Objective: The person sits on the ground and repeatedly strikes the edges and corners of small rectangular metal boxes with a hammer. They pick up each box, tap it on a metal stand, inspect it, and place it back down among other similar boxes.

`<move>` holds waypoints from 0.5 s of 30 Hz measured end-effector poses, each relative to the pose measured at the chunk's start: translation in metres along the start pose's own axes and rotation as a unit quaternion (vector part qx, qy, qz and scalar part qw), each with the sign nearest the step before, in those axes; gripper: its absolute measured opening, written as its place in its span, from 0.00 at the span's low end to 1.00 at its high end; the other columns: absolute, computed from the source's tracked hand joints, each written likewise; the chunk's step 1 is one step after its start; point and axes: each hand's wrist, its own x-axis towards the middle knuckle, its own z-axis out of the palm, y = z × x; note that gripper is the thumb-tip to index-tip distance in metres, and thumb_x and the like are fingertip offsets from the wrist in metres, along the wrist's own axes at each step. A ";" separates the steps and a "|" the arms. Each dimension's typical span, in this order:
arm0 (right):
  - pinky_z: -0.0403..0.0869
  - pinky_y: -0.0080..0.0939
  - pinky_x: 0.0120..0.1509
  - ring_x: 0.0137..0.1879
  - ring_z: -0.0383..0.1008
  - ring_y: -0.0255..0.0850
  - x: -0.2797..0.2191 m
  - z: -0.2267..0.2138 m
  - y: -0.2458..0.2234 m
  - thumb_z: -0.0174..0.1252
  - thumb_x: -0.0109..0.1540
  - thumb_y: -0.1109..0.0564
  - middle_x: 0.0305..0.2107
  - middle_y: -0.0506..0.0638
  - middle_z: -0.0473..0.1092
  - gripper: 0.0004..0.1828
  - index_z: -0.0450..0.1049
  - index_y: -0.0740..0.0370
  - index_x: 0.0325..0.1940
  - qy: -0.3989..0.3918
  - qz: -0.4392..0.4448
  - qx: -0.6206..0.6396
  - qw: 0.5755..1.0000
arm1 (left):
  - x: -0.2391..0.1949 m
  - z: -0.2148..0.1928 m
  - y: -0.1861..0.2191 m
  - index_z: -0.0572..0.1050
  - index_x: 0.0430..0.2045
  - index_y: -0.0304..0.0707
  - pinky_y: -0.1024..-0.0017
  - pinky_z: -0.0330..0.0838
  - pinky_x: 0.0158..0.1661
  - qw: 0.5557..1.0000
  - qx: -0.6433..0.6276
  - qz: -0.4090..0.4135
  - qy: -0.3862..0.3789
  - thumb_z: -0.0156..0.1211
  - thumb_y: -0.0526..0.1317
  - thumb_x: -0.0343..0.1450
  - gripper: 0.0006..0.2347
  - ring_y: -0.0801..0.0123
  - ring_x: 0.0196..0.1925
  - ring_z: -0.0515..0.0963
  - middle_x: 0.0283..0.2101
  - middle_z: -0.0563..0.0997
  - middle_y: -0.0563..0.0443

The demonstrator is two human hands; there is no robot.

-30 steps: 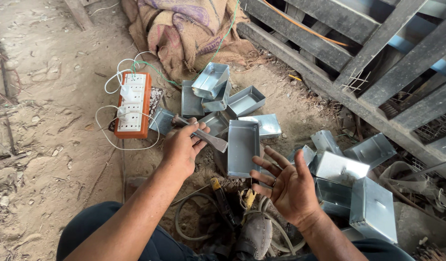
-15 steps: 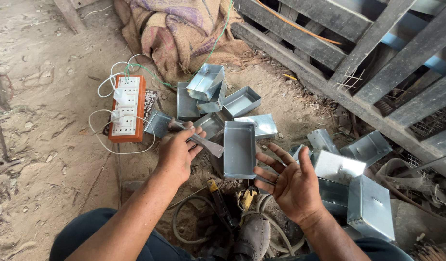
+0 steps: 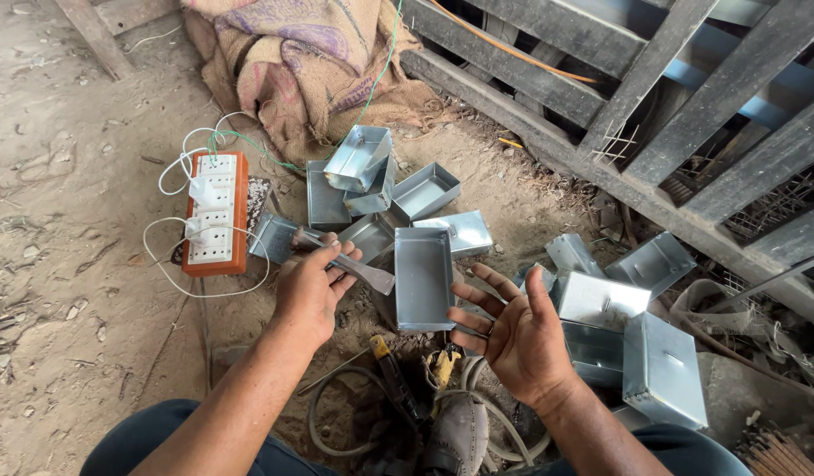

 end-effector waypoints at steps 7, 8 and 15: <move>0.80 0.46 0.50 0.49 0.78 0.45 0.000 0.001 0.000 0.37 0.59 0.18 0.55 0.61 0.70 0.55 0.55 0.62 0.75 0.010 0.006 -0.004 1.000 | -0.002 0.001 0.003 0.74 0.47 0.37 0.60 0.73 0.55 1.000 -0.003 -0.001 0.003 0.55 0.36 0.72 0.10 0.62 0.53 0.82 0.47 0.81 0.47; 0.80 0.46 0.50 0.49 0.78 0.45 0.000 0.001 0.000 0.36 0.59 0.18 0.54 0.61 0.70 0.55 0.56 0.62 0.75 0.011 0.008 -0.003 1.000 | -0.002 0.001 0.003 0.74 0.47 0.37 0.60 0.73 0.55 1.000 -0.002 -0.002 0.003 0.55 0.36 0.72 0.10 0.62 0.53 0.82 0.47 0.81 0.47; 0.78 0.48 0.51 0.49 0.77 0.45 0.002 -0.001 0.002 0.36 0.60 0.19 0.53 0.59 0.71 0.53 0.59 0.62 0.73 0.014 0.003 -0.006 1.000 | -0.003 0.002 0.004 0.74 0.47 0.36 0.59 0.73 0.57 1.000 -0.004 -0.001 -0.002 0.55 0.36 0.73 0.10 0.62 0.54 0.82 0.47 0.81 0.46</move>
